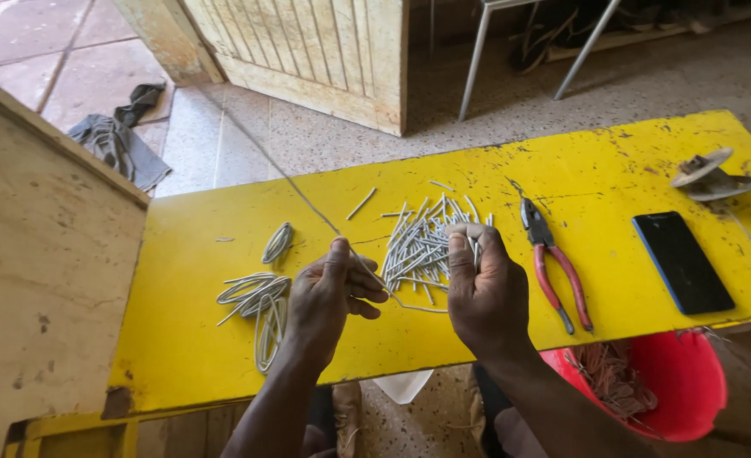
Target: Cutting long metal wires into uniform shorter lengths using pliers on a yellow workbench.
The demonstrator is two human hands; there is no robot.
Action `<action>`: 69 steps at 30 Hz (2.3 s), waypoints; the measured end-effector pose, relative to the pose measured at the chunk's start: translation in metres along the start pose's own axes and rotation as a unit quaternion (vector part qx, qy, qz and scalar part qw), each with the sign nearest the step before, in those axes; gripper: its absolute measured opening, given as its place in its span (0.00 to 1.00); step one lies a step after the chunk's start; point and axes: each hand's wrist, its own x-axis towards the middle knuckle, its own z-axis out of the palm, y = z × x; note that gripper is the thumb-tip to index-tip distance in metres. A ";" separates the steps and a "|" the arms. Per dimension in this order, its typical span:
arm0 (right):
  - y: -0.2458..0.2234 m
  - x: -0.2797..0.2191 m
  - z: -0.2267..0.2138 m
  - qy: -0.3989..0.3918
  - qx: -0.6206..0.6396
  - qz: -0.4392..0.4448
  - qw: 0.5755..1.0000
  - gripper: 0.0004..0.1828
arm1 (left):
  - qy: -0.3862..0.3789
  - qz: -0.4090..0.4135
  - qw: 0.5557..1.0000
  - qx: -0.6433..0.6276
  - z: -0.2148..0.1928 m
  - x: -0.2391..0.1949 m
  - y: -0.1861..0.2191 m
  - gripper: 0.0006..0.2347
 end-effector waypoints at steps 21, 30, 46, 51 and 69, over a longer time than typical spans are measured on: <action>0.006 -0.021 0.014 0.053 -0.008 -0.151 0.987 0.08 | 0.052 0.045 0.996 -0.052 0.005 0.003 0.001 0.21; -0.017 -0.014 0.012 -0.025 0.026 -0.051 0.998 0.11 | 0.003 0.137 0.990 -0.024 -0.007 0.006 0.006 0.14; 0.006 0.013 -0.021 -0.086 0.038 0.064 0.994 0.18 | -0.138 0.336 0.762 0.535 0.008 -0.017 -0.001 0.20; 0.017 0.021 -0.028 -0.148 0.167 0.139 0.965 0.10 | -0.175 0.351 0.737 0.550 0.005 -0.010 -0.014 0.12; 0.027 0.020 -0.014 0.054 0.403 0.287 0.868 0.16 | 0.070 0.433 0.726 0.529 0.039 -0.010 -0.032 0.12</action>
